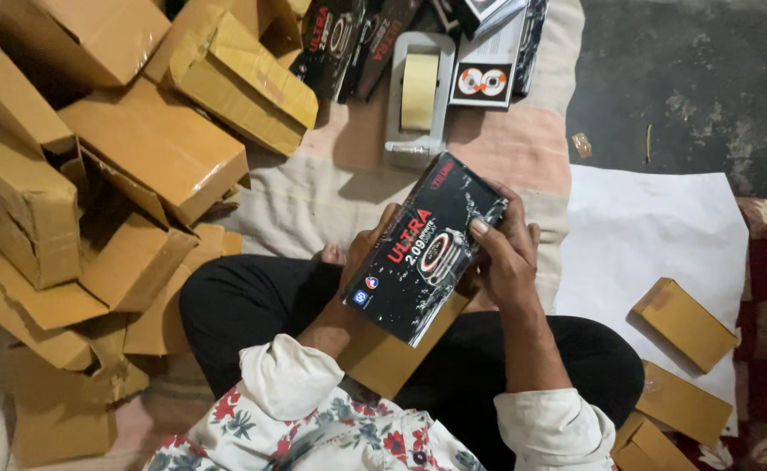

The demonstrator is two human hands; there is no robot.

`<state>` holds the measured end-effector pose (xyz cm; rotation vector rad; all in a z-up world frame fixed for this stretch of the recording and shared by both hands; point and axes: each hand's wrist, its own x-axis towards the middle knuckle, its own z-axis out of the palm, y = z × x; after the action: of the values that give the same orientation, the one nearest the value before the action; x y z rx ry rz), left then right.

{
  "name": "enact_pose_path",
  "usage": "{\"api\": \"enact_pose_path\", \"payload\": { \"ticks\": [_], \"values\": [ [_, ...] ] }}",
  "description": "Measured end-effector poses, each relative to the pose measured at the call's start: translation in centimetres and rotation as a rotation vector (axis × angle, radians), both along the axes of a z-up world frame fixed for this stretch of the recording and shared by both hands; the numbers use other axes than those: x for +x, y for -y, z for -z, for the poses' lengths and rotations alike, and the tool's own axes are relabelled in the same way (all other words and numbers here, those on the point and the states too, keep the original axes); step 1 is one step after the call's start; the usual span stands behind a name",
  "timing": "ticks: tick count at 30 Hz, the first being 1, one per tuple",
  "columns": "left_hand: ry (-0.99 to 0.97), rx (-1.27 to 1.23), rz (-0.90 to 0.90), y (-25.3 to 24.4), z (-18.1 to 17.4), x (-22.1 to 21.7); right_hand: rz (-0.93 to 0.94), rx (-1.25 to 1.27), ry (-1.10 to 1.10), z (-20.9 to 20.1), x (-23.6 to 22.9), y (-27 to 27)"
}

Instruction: The person sits on the floor and packs small electronic devices into cardboard boxes. They open product boxes, place the items inside the shipping boxes, and seal them with tape using a tape dispenser.

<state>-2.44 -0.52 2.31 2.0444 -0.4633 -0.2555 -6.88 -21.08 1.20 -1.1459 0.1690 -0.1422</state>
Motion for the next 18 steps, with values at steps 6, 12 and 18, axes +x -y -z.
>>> {"api": "enact_pose_path", "payload": {
  "ticks": [6, 12, 18],
  "values": [
    [-0.039, -0.045, -0.095, -0.5, -0.4, 0.5, 0.156, 0.156, -0.066, 1.4, -0.5, -0.2],
    [0.094, -0.038, -0.168, -1.8, 0.7, 0.5, 0.248, 0.344, 0.093, 3.8, 0.2, -0.3],
    [0.015, -0.032, -0.224, -2.4, 1.5, 0.8, 0.366, 0.201, 0.090, 2.4, -0.1, 0.4]
  ]
}}
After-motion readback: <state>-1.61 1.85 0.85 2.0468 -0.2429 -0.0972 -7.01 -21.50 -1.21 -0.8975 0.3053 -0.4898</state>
